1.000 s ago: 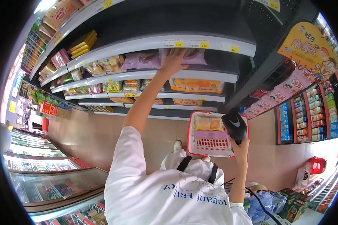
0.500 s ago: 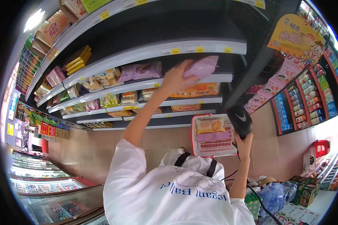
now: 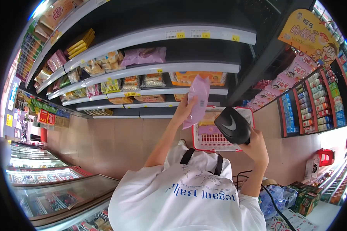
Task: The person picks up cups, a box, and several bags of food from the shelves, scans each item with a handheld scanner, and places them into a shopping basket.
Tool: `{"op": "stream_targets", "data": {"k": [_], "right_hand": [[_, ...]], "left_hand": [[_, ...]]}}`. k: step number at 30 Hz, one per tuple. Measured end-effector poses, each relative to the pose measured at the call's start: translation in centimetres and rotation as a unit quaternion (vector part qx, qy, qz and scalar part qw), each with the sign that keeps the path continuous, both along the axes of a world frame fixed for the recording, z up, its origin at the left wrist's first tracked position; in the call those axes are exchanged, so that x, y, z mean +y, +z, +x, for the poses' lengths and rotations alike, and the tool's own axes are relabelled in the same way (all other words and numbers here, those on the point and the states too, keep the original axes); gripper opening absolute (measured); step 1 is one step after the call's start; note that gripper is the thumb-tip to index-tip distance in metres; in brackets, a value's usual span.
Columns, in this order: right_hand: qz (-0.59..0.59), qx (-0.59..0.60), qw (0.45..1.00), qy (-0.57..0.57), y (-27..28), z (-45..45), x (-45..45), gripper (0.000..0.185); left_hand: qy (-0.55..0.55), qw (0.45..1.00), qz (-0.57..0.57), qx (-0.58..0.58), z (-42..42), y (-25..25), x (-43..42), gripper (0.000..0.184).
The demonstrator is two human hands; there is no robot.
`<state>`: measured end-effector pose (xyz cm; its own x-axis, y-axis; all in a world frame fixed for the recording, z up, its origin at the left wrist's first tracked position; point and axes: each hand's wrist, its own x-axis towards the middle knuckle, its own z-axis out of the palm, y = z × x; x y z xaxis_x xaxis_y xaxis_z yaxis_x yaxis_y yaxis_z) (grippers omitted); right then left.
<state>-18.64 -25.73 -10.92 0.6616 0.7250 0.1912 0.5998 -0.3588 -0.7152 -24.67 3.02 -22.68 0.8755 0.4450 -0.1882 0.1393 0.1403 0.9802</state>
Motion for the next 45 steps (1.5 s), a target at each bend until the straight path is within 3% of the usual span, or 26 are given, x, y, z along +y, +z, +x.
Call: {"op": "stream_targets", "data": {"k": [6,12,19,24,31,33,34,36,40,42,43,44,45], "right_hand": [[-0.087,-0.012,0.995,0.055,0.4,0.7,-0.9,0.055],[-0.099,-0.036,0.992,0.074,-0.1,1.6,-2.7,0.057],[-0.104,-0.045,0.990,0.083,0.0,2.5,-4.5,0.056],[-0.088,-0.041,0.988,0.121,-0.2,3.0,-5.5,0.047],[-0.103,-0.023,0.988,0.111,-0.8,3.6,-6.9,0.050],[-0.057,-0.008,0.997,0.052,-1.2,3.8,-7.2,0.047],[-0.058,-0.006,0.997,0.051,-1.6,4.1,-7.6,0.047],[-0.007,0.028,0.999,-0.034,-2.7,4.9,-8.5,0.043],[0.005,0.050,0.993,-0.105,-4.4,5.9,-11.0,0.036],[-0.013,0.064,0.989,-0.131,-5.3,5.8,-12.3,0.033],[-0.028,0.076,0.987,-0.142,-6.1,5.8,-13.0,0.032],[-0.045,0.086,0.984,-0.151,-6.8,5.7,-13.6,0.031],[-0.048,0.090,0.983,-0.156,-7.6,5.5,-14.1,0.031]], "left_hand": [[0.030,0.989,0.142,-0.020,-0.4,-0.7,-0.7,0.061],[0.043,0.997,0.060,-0.021,-0.5,0.6,-3.3,0.057],[0.049,0.998,0.044,-0.025,-0.1,-0.1,-5.7,0.057],[0.040,0.994,0.097,0.020,0.3,-1.2,-6.6,0.061],[0.050,0.985,0.155,0.062,0.5,-1.5,-7.3,0.067],[0.060,0.995,-0.049,0.055,0.4,-0.3,-8.2,0.065],[0.059,0.995,-0.050,0.056,0.3,-1.7,-7.6,0.065],[-0.026,0.924,-0.377,0.054,-0.1,-6.9,-5.4,0.059],[0.042,0.912,-0.407,-0.005,-2.0,-14.4,-8.1,0.057],[0.105,0.989,-0.102,0.016,-1.9,-17.6,-9.6,0.065],[0.101,0.989,-0.106,0.021,-1.7,-18.5,-10.4,0.065],[0.086,0.989,0.116,0.019,-1.5,-19.5,-11.2,0.070],[0.065,0.941,0.333,0.012,-1.1,-20.3,-11.9,0.076]]}}
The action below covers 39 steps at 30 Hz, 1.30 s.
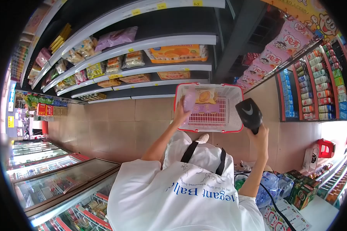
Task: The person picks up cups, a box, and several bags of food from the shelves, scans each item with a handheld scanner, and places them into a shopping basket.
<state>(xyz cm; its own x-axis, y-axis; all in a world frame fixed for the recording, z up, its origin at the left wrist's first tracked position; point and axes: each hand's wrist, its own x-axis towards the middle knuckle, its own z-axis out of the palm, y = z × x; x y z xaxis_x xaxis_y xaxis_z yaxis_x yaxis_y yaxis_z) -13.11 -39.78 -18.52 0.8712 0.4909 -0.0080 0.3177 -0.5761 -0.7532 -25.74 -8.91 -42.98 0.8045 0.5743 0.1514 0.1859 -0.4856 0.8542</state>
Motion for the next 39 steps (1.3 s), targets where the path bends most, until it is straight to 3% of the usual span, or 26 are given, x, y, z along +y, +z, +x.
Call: {"op": "stream_targets", "data": {"k": [1,3,4,5,7,8,12,15,17,18,20,23,28,31,33,34,35,37,39], "right_hand": [[0.005,0.011,1.000,-0.007,-0.8,-0.3,-0.3,0.031],[0.008,0.026,1.000,-0.017,-1.9,-0.8,-0.9,0.030],[0.013,0.033,0.999,-0.015,-2.4,-1.1,-1.1,0.030],[0.018,0.040,0.999,-0.014,-3.0,-1.3,-1.3,0.030],[0.015,0.061,0.998,-0.014,-4.6,-1.6,-2.4,0.030],[0.003,0.065,0.998,-0.025,-5.1,-2.0,-2.6,0.031],[-0.020,0.046,0.997,-0.059,-5.9,-3.4,-3.6,0.032],[-0.029,0.060,0.994,-0.086,-6.9,-4.2,-4.7,0.031],[-0.033,0.069,0.993,-0.091,-7.2,-4.5,-4.9,0.030],[-0.037,0.076,0.992,-0.094,-7.3,-4.6,-4.9,0.029],[-0.038,0.082,0.992,-0.089,-7.6,-4.7,-4.8,0.028],[-0.032,0.089,0.993,-0.074,-7.6,-4.7,-4.1,0.027],[-0.019,0.011,0.999,-0.027,-5.9,-4.1,-1.1,0.028],[-0.003,0.082,0.997,-0.014,-5.8,-3.6,0.3,0.030],[0.001,0.092,0.996,-0.007,-5.1,-3.2,1.7,0.030],[0.005,0.088,0.996,0.007,-4.7,-3.0,2.8,0.030],[0.017,0.042,0.999,0.008,-4.1,-3.0,3.9,0.030],[0.035,-0.010,0.999,0.016,-3.1,-2.7,6.0,0.029],[0.074,0.014,0.997,0.021,-2.4,-2.2,7.7,0.029]], "left_hand": [[-0.005,1.000,-0.003,0.004,0.5,-0.9,-0.8,0.076],[-0.082,0.977,0.105,0.165,1.6,-2.8,-2.7,0.079],[-0.097,0.966,0.189,0.150,1.6,-3.6,-3.7,0.082],[-0.102,0.965,0.188,0.151,2.0,-4.6,-4.6,0.082],[-0.128,0.910,0.352,0.175,2.7,-9.0,-5.5,0.083],[-0.145,0.895,0.363,0.213,2.9,-10.5,-5.6,0.079],[-0.156,0.886,0.378,0.219,4.6,-13.0,-4.0,0.077],[-0.118,0.895,0.368,0.221,5.5,-14.1,-3.7,0.076],[-0.069,0.886,0.419,0.185,5.5,-15.5,-3.9,0.084],[-0.071,0.887,0.418,0.186,5.3,-14.7,-4.1,0.084],[-0.141,0.912,0.293,0.252,4.9,-11.3,-4.8,0.098],[-0.149,0.926,0.246,0.243,5.2,-10.4,-4.4,0.111],[-0.190,0.923,0.263,0.206,4.4,-9.1,-3.3,0.113],[-0.213,0.903,0.299,0.225,2.1,-7.5,-2.5,0.111],[-0.199,0.917,0.273,0.212,0.4,-7.2,-1.3,0.108],[-0.140,0.932,0.280,0.181,-0.1,-5.2,-0.8,0.078],[-0.126,0.934,0.283,0.181,-0.6,-4.7,0.7,0.078],[-0.043,0.985,0.155,0.060,-1.4,-4.0,5.6,0.040],[0.088,0.967,0.224,-0.080,-1.1,5.4,11.1,0.018]]}}
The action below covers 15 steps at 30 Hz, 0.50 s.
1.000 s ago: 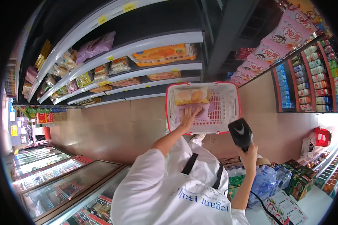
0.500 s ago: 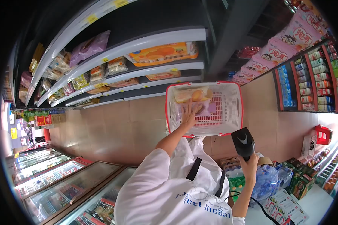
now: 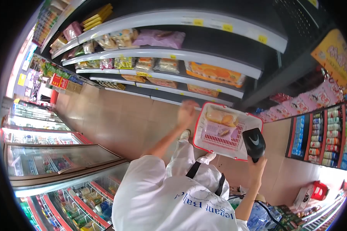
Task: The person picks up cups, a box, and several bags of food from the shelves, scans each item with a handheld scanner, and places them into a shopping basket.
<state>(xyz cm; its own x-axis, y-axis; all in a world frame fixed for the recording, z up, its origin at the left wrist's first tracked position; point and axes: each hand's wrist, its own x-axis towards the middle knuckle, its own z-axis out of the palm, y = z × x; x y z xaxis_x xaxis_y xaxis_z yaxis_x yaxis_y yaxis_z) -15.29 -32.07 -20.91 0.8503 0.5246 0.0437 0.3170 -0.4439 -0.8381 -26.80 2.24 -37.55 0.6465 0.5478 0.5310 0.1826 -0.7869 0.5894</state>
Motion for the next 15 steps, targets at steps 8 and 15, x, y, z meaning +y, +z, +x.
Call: {"op": "stream_targets", "data": {"k": [8,15], "right_hand": [[0.074,-0.036,0.996,-0.042,-2.0,-0.3,6.3,0.013],[0.072,-0.126,0.988,-0.058,-2.2,-2.0,10.0,0.012]], "left_hand": [[0.070,0.973,0.212,-0.057,1.2,23.2,22.4,0.034],[-0.088,0.889,0.270,0.358,5.5,25.1,28.3,0.068]]}}
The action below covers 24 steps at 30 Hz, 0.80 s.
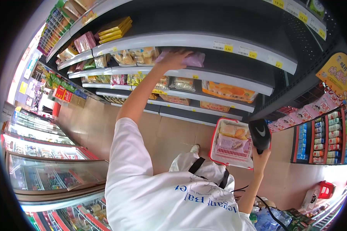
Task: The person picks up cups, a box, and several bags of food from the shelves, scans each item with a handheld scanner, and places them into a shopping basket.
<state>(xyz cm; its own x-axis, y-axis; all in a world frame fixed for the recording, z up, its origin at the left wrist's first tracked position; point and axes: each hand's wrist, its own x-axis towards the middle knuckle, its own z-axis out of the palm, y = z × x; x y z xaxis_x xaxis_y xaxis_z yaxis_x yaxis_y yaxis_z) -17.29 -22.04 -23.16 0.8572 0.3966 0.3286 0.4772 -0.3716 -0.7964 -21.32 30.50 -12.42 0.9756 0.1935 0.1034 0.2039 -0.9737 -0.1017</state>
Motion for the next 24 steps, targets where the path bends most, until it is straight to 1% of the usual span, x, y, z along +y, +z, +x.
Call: {"op": "stream_targets", "data": {"k": [1,2,3,4,5,6,7,9,10,11,13,14,15,16,17,18,19,20,21,22,23,24], "right_hand": [[0.000,-0.009,1.000,-0.009,0.3,-0.3,0.5,0.012],[0.019,0.007,1.000,-0.002,0.7,-0.5,1.0,0.012],[0.028,0.014,0.999,0.000,1.3,-1.0,1.3,0.012],[0.038,0.021,0.999,0.001,1.8,-1.4,1.7,0.012],[0.036,0.077,0.996,-0.021,2.2,-1.9,2.0,0.018],[0.034,0.132,0.990,-0.044,2.5,-2.1,2.2,0.025],[0.035,0.130,0.990,-0.048,2.6,-2.3,2.2,0.025],[0.027,0.127,0.991,-0.033,2.8,-2.5,2.3,0.024],[0.027,0.126,0.991,-0.038,3.2,-2.8,2.4,0.024],[0.033,0.111,0.992,-0.041,3.9,-3.1,2.6,0.024],[0.037,0.095,0.994,-0.045,4.7,-3.2,2.7,0.024],[0.041,0.132,0.990,-0.033,5.0,-3.1,2.6,0.025],[0.045,0.168,0.985,-0.020,5.1,-3.1,2.4,0.025],[0.042,0.168,0.985,-0.022,4.5,-3.3,2.0,0.025],[0.035,0.120,0.991,-0.057,3.4,-3.7,1.5,0.029],[0.032,0.095,0.992,-0.073,3.4,-3.8,1.1,0.031],[0.027,0.070,0.993,-0.091,3.8,-4.0,0.9,0.032],[-0.008,-0.034,0.999,-0.029,4.7,-4.1,0.7,0.038],[-0.043,-0.138,0.989,0.032,6.3,-4.3,0.8,0.043],[-0.013,-0.044,0.990,0.135,8.7,-4.4,1.2,0.051],[-0.015,-0.041,0.990,0.133,9.1,-4.4,1.2,0.051],[-0.045,-0.023,0.987,0.155,9.2,-4.4,1.0,0.051]], "left_hand": [[0.010,0.999,0.013,0.031,0.5,0.0,0.3,0.072],[-0.006,1.000,0.005,0.023,0.9,-0.4,1.1,0.077],[-0.011,1.000,0.007,0.021,1.2,0.5,1.1,0.077],[0.017,0.997,-0.048,0.059,1.3,1.8,0.6,0.077],[0.045,0.989,-0.102,0.096,1.5,2.6,0.4,0.077],[-0.057,0.997,-0.040,-0.020,1.9,0.6,2.6,0.073],[-0.062,0.997,-0.040,-0.022,2.1,0.6,3.1,0.073],[-0.081,0.982,-0.164,-0.047,2.8,0.7,3.7,0.070],[-0.063,0.984,-0.162,-0.028,2.6,2.2,2.1,0.066],[-0.067,0.984,-0.163,-0.028,2.4,2.9,0.8,0.066],[-0.117,0.937,-0.326,0.054,2.1,3.6,-1.7,0.062],[-0.162,0.938,-0.300,0.069,1.9,3.9,-3.2,0.061],[-0.164,0.936,-0.302,0.068,1.7,4.4,-4.8,0.061],[-0.164,0.926,-0.330,0.084,1.3,4.8,-6.5,0.064],[-0.164,0.914,-0.358,0.099,0.9,4.7,-7.9,0.067],[-0.136,0.911,-0.383,0.068,0.7,3.7,-8.9,0.071],[-0.137,0.910,-0.384,0.067,0.1,3.3,-10.5,0.071],[-0.106,0.863,-0.493,0.017,-0.7,2.9,-12.3,0.074],[-0.073,0.802,-0.592,-0.033,-1.3,2.6,-14.0,0.077],[-0.075,0.801,-0.593,-0.031,-1.8,2.2,-15.3,0.077],[-0.036,0.768,-0.639,-0.021,-2.4,1.7,-16.8,0.078],[0.003,0.730,-0.683,-0.012,-2.8,1.1,-18.0,0.078]]}}
